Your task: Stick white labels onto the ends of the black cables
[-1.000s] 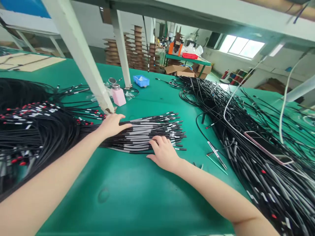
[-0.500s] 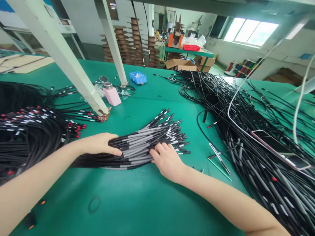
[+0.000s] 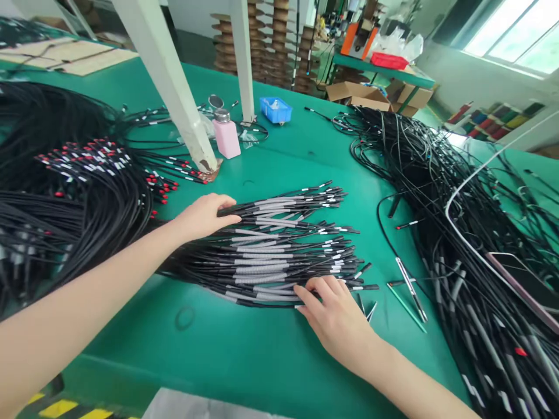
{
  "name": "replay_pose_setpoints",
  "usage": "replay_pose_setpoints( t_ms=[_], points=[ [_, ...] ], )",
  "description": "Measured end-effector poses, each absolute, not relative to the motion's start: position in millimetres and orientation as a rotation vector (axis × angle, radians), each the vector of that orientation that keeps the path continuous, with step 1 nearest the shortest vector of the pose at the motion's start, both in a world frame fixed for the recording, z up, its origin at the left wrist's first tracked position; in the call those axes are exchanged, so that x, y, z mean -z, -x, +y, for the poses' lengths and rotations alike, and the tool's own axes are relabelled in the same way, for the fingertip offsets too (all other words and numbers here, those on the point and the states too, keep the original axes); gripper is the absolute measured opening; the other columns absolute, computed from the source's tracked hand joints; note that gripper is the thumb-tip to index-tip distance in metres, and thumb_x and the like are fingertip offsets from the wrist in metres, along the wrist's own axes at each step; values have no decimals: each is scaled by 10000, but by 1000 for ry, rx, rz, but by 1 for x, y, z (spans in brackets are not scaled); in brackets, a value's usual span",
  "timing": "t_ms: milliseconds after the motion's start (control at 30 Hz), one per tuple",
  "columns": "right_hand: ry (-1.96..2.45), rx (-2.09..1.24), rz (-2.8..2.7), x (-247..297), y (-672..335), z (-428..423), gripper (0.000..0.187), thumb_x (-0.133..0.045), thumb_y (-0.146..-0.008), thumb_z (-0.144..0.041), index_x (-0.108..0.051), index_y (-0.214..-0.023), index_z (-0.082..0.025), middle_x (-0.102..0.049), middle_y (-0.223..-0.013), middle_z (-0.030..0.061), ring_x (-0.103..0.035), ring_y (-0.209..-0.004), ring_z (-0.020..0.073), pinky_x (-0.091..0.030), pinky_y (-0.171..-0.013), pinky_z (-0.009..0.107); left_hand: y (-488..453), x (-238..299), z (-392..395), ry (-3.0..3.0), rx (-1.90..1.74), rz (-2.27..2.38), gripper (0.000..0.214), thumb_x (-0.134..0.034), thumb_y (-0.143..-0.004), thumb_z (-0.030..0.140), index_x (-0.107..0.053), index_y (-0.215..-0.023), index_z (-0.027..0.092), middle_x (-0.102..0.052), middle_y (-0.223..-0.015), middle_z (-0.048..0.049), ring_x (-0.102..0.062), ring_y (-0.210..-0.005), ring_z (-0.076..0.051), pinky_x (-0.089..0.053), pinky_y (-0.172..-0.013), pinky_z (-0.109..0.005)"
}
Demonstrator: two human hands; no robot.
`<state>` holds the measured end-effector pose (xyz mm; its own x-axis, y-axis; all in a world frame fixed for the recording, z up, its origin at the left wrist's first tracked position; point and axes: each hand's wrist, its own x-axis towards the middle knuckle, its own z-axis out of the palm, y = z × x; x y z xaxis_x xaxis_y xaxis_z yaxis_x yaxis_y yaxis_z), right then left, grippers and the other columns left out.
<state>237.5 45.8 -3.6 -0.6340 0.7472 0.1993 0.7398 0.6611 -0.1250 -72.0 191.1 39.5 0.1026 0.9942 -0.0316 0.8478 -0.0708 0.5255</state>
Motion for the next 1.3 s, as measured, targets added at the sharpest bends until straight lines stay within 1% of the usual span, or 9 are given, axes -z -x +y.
replay_pose_setpoints(
  t_ms=[100,167,233,367,633,867,1033,1167,1300],
  points=[
    [1166,-109,-2623,-4,-242,38,254,-593,-956,-154,-642,-1205,-143,-683,-1061,129,-613,-891,259,-518,-740,399,54,-41,163,-2081,-589,1802,235,-641,-835,331,-712,-1011,192,-695,-1146,-131,-572,-1166,-332,-421,-1034,-436],
    [1170,-165,-2579,-7,-248,33,232,-544,-986,-168,-641,-1196,-154,-685,-1086,133,-630,-910,258,-536,-749,396,36,-41,127,-2194,-629,1611,205,-519,-941,288,-691,-860,211,-707,-941,-78,-632,-947,-258,-483,-909,-383],
    [1194,-216,-2515,-8,-254,30,216,-513,-1008,-188,-639,-1181,-166,-695,-1076,125,-647,-922,254,-552,-770,396,13,-38,89,-2337,-503,1217,231,-496,-981,258,-701,-887,209,-720,-906,-57,-640,-909,-230,-497,-851,-356],
    [1263,-205,-2367,-9,-270,25,203,-506,-1022,-221,-623,-1188,-204,-720,-1012,94,-683,-897,235,-567,-762,367,-31,-26,42,-2557,-123,1238,312,-654,-900,281,-667,-1171,128,-696,-1136,-175,-613,-1054,-342,-496,-848,-453],
    [1444,-161,-2142,-3,-283,-1,179,-529,-1020,-310,-671,-1111,-248,-737,-997,63,-727,-877,208,-584,-713,311,-51,-25,48,-2549,54,1233,195,-643,-818,248,-695,-921,91,-695,-876,-196,-641,-867,-348,-484,-778,-478],
    [1560,-127,-1890,-8,-281,-16,190,-554,-996,-342,-715,-975,-243,-781,-931,49,-751,-841,206,-591,-748,304,-61,-19,32,-2430,88,1172,273,-601,-739,115,-656,-1006,97,-731,-884,-187,-703,-816,-334,-510,-683,-417],
    [1836,-81,-1432,-11,-304,-23,320,-565,-965,-474,-731,-967,-200,-773,-790,63,-737,-713,221,-572,-676,319,-51,-33,31,-2243,52,1160,83,-579,-790,249,-621,-847,206,-745,-732,-102,-722,-678,-327,-474,-545,-359],
    [1922,-171,-1458,-7,-324,-25,393,-494,-976,-509,-704,-929,-180,-751,-758,72,-717,-674,216,-555,-618,314,-34,-48,34,-2011,-131,1103,242,-371,-989,354,-567,-910,237,-721,-714,-13,-694,-631,-205,-481,-554,-288],
    [1916,-233,-1605,5,-321,-17,404,-440,-993,-500,-701,-940,-196,-744,-899,99,-708,-773,223,-570,-694,343,-19,-58,30,-1344,-438,1031,291,-559,-935,466,-619,-1096,230,-431,-426,118,-428,-403,-142,-365,-483,-267]
  ],
)
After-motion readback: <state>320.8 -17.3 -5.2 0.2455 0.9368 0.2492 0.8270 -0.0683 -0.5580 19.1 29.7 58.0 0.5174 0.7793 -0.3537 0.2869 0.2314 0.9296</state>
